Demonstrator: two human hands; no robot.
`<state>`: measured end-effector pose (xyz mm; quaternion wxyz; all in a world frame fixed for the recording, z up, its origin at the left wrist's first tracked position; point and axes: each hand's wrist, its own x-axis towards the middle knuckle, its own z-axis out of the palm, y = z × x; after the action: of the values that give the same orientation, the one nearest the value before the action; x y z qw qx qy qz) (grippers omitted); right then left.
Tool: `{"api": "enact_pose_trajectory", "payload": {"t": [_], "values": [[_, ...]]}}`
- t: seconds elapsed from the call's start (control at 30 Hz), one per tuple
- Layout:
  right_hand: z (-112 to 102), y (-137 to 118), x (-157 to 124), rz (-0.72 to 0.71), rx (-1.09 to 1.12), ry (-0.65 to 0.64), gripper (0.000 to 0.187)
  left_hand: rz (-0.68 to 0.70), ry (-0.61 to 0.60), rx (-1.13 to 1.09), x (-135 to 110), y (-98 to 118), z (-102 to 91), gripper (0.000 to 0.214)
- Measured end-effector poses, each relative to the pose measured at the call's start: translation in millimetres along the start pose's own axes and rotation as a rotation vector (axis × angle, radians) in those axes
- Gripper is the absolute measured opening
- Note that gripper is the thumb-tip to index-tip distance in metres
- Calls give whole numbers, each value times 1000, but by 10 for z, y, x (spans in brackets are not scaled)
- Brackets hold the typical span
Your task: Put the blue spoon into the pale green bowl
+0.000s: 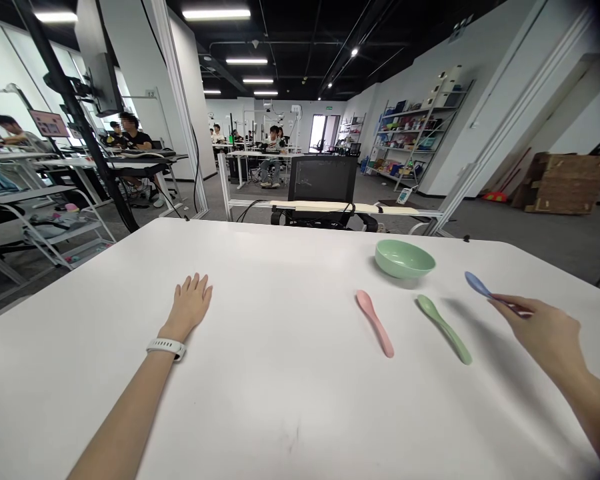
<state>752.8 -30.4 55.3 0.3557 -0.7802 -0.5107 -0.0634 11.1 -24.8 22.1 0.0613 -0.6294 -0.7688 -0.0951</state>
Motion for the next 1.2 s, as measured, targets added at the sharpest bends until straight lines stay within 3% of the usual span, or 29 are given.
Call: {"api": "enact_pose_trajectory", "payload": {"t": [0.17, 0.3, 0.43, 0.57, 0.83, 0.97, 1.07, 1.2], "values": [[70, -633, 433, -125, -24, -96, 36, 1, -6, 16, 5, -1, 1, 69], [237, -1059, 694, -212, -235, -261, 38, 8, -19, 10, 12, -12, -11, 69], [415, -1297, 841, -235, -449, -370, 37, 14, -27, -5, 11, -29, -10, 70], [535, -1412, 905, -236, -492, -428, 37, 10, -4, -2, 14, -39, 21, 69], [593, -1520, 864, -232, -505, -464, 36, 2, -13, 3, 29, -34, 26, 69], [456, -1461, 807, -230, -469, -407, 50, 1, -12, 13, 24, -20, 12, 69], [313, -1257, 683, -220, -322, -278, 60, -2, -20, 17, 20, -19, 9, 69], [231, -757, 353, -220, -127, -77, 63, 8, -13, 6, 19, -29, 14, 68]]}}
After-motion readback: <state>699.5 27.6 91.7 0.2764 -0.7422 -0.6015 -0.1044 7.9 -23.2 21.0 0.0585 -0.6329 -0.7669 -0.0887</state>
